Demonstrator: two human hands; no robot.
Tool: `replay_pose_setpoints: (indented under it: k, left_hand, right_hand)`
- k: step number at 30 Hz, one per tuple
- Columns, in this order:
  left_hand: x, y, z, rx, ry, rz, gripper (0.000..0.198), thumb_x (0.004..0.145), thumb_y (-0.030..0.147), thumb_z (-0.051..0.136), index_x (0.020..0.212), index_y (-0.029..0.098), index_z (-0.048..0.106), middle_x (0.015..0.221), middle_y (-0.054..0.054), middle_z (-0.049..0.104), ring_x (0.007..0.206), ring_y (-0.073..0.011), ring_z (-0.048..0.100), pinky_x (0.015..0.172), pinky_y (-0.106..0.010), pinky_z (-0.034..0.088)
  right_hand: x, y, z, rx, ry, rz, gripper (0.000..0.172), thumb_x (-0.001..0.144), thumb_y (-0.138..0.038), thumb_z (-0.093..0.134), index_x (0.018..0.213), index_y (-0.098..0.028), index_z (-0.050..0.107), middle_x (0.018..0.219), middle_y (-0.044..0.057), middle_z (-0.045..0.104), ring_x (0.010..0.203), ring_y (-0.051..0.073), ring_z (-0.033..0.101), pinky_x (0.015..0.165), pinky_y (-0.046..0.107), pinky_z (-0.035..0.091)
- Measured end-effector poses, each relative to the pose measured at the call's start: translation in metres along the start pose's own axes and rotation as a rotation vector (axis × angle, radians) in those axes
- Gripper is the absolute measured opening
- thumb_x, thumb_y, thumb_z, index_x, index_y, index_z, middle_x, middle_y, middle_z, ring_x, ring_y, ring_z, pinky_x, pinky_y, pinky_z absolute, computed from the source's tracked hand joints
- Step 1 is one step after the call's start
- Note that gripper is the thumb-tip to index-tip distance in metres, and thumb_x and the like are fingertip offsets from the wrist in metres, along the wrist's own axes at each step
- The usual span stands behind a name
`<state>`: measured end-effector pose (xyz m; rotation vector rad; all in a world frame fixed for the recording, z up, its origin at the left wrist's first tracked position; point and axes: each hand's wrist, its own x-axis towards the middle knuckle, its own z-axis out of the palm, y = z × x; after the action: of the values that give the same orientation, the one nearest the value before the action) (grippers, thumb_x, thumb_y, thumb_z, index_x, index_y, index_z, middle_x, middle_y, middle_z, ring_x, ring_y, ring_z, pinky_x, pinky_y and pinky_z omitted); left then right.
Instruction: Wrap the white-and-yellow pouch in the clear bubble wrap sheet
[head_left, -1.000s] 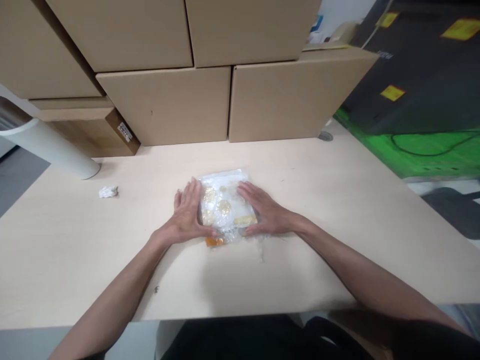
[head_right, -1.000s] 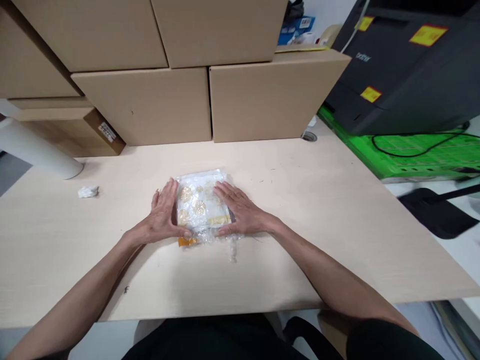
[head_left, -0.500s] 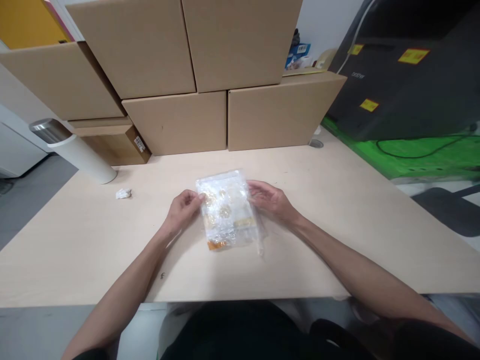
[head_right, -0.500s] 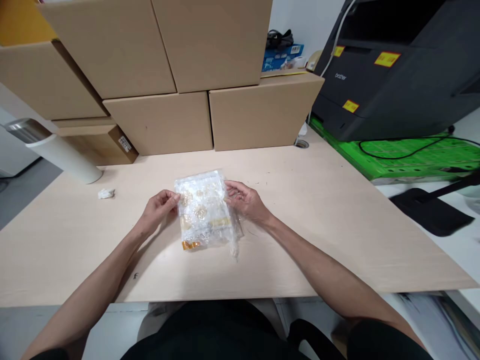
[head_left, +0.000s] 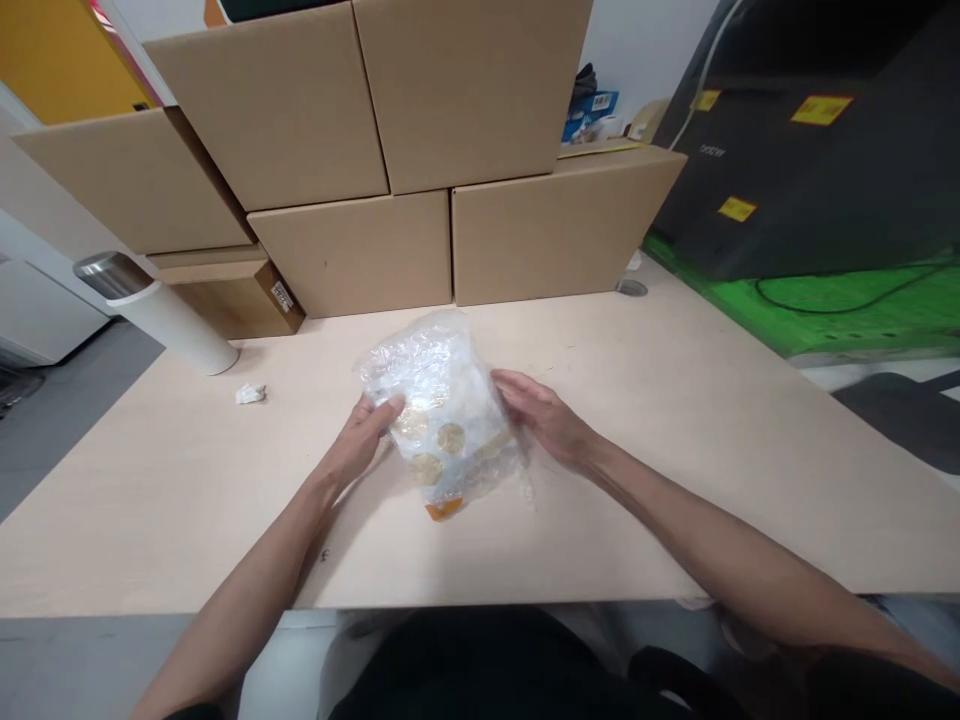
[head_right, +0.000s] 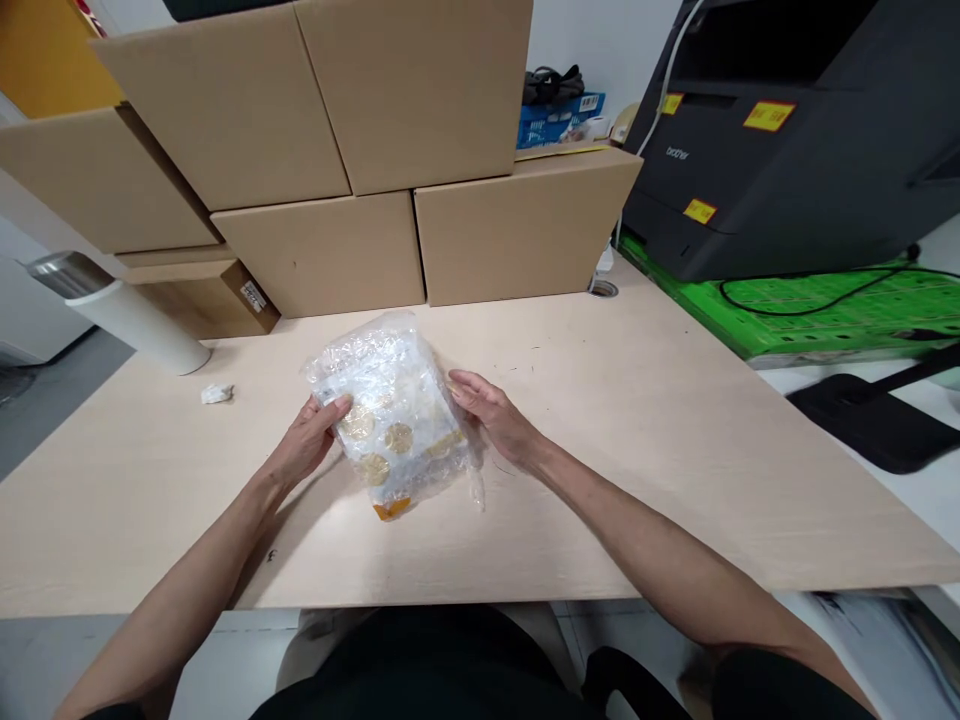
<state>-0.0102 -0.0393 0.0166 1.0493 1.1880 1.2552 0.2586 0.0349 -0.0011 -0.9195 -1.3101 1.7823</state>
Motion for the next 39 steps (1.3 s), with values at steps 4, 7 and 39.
replay_pose_setpoints:
  k: [4,7,39]
  left_hand:
    - [-0.003,0.003,0.004,-0.171,-0.107,-0.059,0.045,0.076,0.041,0.081,0.112,0.018,0.067,0.109,-0.008,0.074,0.104,-0.0273,0.069,0.094,-0.037,0.053]
    - [-0.002,0.002,0.007,-0.232,-0.145,-0.124,0.054,0.072,0.037,0.083,0.119,0.019,0.064,0.107,-0.009,0.074,0.103,-0.0276,0.070,0.091,-0.037,0.055]
    - [-0.087,0.023,-0.020,0.760,0.259,0.108,0.066,0.088,0.040,0.063,0.150,0.033,0.042,0.166,-0.008,0.024,0.150,-0.0379,0.026,0.116,-0.058,0.034]
  right_hand:
    - [-0.007,-0.005,0.006,0.182,-0.206,0.092,0.036,0.087,-0.051,0.068,0.109,-0.022,0.072,0.104,0.005,0.073,0.091,0.020,0.064,0.083,0.033,0.051]
    - [-0.016,-0.011,0.012,0.267,-0.267,0.159,0.030,0.085,-0.045,0.073,0.102,-0.021,0.073,0.096,0.005,0.073,0.083,0.017,0.065,0.079,0.030,0.052]
    - [-0.015,-0.016,0.007,-0.026,0.055,-0.176,0.029,0.077,-0.048,0.075,0.085,-0.020,0.068,0.068,-0.003,0.052,0.056,0.009,0.040,0.050,0.025,0.033]
